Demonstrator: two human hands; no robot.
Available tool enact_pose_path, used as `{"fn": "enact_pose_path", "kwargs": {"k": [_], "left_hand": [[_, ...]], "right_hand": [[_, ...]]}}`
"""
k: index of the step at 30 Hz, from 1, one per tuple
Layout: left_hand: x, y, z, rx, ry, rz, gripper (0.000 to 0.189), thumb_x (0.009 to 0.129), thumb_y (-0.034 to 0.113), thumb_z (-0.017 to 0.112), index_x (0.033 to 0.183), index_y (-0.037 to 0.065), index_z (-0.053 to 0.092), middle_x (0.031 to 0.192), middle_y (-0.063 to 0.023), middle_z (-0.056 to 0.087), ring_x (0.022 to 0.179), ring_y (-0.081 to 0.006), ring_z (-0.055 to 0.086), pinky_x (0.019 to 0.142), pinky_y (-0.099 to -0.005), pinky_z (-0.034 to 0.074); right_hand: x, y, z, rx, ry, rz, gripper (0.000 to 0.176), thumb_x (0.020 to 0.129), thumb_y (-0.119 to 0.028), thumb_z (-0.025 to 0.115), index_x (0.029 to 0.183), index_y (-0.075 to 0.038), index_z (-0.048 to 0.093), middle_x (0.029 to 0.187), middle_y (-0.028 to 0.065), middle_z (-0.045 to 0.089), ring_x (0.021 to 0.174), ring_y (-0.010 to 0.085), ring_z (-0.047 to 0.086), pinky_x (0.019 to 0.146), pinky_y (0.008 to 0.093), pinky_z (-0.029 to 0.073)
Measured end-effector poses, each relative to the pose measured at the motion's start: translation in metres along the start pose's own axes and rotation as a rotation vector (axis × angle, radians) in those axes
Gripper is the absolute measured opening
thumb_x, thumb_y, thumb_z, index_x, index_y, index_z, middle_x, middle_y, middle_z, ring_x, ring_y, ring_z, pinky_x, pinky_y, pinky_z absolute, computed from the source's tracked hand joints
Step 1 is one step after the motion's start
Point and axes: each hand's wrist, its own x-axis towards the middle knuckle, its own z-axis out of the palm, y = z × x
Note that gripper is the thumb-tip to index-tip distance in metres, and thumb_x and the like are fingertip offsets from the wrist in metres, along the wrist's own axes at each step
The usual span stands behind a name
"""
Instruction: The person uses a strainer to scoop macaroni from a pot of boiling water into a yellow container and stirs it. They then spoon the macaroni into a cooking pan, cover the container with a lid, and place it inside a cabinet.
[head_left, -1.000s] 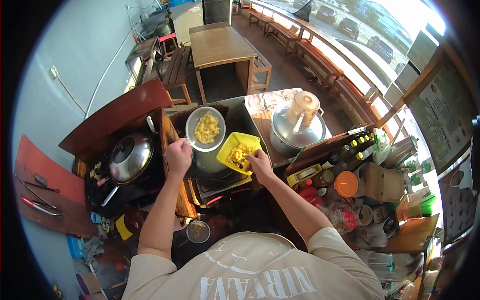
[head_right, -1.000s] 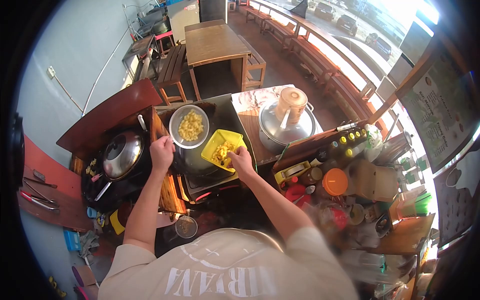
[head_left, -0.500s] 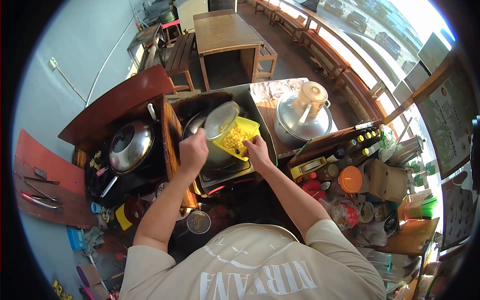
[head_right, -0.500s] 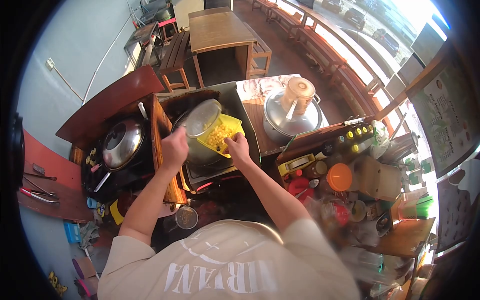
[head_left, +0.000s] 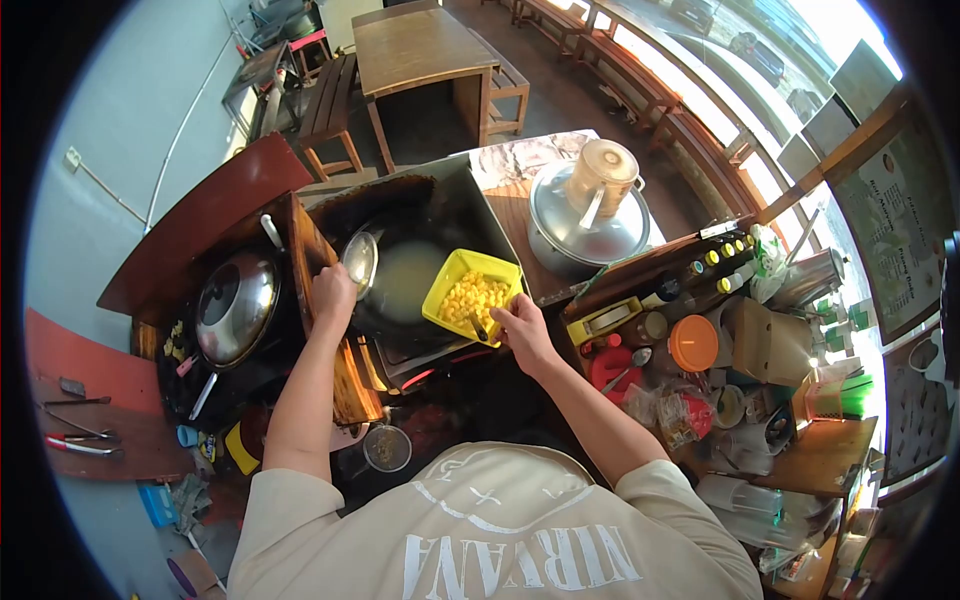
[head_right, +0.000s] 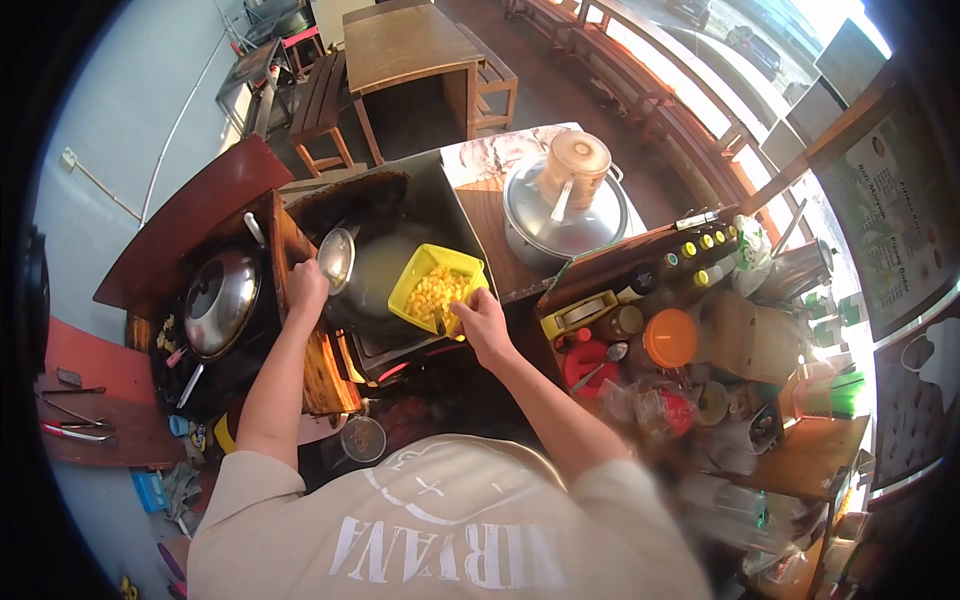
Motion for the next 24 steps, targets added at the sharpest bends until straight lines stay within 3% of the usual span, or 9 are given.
{"fn": "enact_pose_path", "kwargs": {"k": [5, 7, 9, 10, 11, 13, 16, 22, 24], "left_hand": [[-0.004, 0.024, 0.04, -0.153, -0.088, -0.091, 0.016, 0.078, 0.011, 0.062, 0.079, -0.003, 0.07, 0.083, -0.0254, 0.068, 0.082, -0.0394, 0.068, 0.076, -0.0463, 0.055], [-0.007, 0.02, 0.078, -0.209, -0.087, -0.035, 0.015, 0.077, 0.012, 0.063, 0.075, -0.001, 0.071, 0.083, -0.0241, 0.068, 0.079, -0.0388, 0.068, 0.072, -0.0461, 0.054], [-0.011, 0.022, 0.102, -0.512, -0.161, -0.196, 0.014, 0.076, 0.01, 0.06, 0.072, 0.001, 0.07, 0.08, -0.0228, 0.067, 0.073, -0.0378, 0.067, 0.067, -0.0446, 0.052], [-0.013, 0.024, 0.111, -0.673, -0.21, -0.31, 0.016, 0.078, 0.006, 0.057, 0.069, -0.001, 0.068, 0.067, -0.0177, 0.066, 0.053, -0.0299, 0.061, 0.05, -0.0393, 0.046], [-0.014, 0.024, 0.118, -0.671, -0.217, -0.304, 0.016, 0.078, 0.006, 0.057, 0.069, -0.001, 0.068, 0.067, -0.0177, 0.066, 0.053, -0.0299, 0.061, 0.05, -0.0393, 0.046], [-0.017, 0.037, 0.102, -1.056, -0.416, -0.581, 0.017, 0.082, 0.003, 0.054, 0.071, -0.001, 0.067, 0.059, -0.0085, 0.059, 0.041, -0.0164, 0.048, 0.038, -0.0313, 0.036], [-0.015, 0.036, 0.099, -1.252, -0.495, -0.605, 0.014, 0.085, 0.002, 0.054, 0.078, -0.001, 0.065, 0.06, -0.0032, 0.054, 0.04, -0.0078, 0.038, 0.034, -0.0251, 0.025], [-0.001, 0.026, 0.072, -1.269, -0.466, -0.609, 0.012, 0.087, 0.004, 0.055, 0.082, -0.003, 0.065, 0.061, -0.0043, 0.055, 0.04, -0.0077, 0.038, 0.035, -0.0239, 0.026], [0.008, 0.013, 0.06, -1.116, -0.417, -0.517, 0.012, 0.083, 0.003, 0.056, 0.078, -0.001, 0.067, 0.058, -0.0036, 0.056, 0.041, -0.009, 0.042, 0.036, -0.0248, 0.028]], "right_hand": [[-0.04, 0.003, -0.031, 0.03, -0.054, 0.004, 0.015, 0.092, -0.005, 0.059, 0.088, -0.007, 0.045, 0.077, -0.0001, 0.05, 0.061, 0.0084, 0.053, 0.056, 0.0245, 0.048], [-0.057, -0.002, -0.037, 0.042, -0.118, 0.035, 0.016, 0.092, -0.005, 0.059, 0.088, -0.008, 0.044, 0.076, -0.0002, 0.05, 0.061, 0.0081, 0.053, 0.055, 0.0244, 0.048], [-0.07, -0.006, -0.038, 0.047, -0.127, 0.044, 0.016, 0.092, -0.004, 0.059, 0.088, -0.008, 0.044, 0.075, -0.0003, 0.05, 0.061, 0.0079, 0.053, 0.054, 0.0244, 0.048], [-0.076, -0.008, -0.037, 0.037, -0.132, 0.046, 0.016, 0.092, -0.004, 0.059, 0.088, -0.007, 0.044, 0.074, -0.0004, 0.05, 0.061, 0.0078, 0.053, 0.053, 0.0242, 0.048], [-0.08, -0.01, -0.037, 0.027, -0.137, 0.046, 0.016, 0.093, -0.004, 0.059, 0.087, -0.007, 0.044, 0.074, -0.0005, 0.05, 0.061, 0.0076, 0.053, 0.053, 0.024, 0.049], [-0.085, -0.012, -0.038, 0.057, -0.131, 0.051, 0.017, 0.091, -0.004, 0.061, 0.087, -0.005, 0.044, 0.075, 0.0007, 0.05, 0.062, 0.008, 0.054, 0.052, 0.0246, 0.05], [-0.087, -0.013, -0.04, 0.108, -0.158, 0.078, 0.017, 0.091, -0.005, 0.061, 0.088, -0.006, 0.044, 0.077, 0.0008, 0.051, 0.063, 0.0079, 0.055, 0.053, 0.0244, 0.05], [-0.089, -0.009, -0.05, 0.208, -0.19, 0.084, 0.015, 0.093, -0.005, 0.06, 0.091, -0.006, 0.044, 0.078, 0.0005, 0.053, 0.064, 0.0078, 0.056, 0.055, 0.0248, 0.051], [-0.09, -0.01, -0.053, 0.226, -0.197, 0.091, 0.015, 0.093, -0.004, 0.059, 0.093, -0.007, 0.045, 0.079, 0.0009, 0.054, 0.065, 0.0079, 0.057, 0.055, 0.025, 0.051]]}}
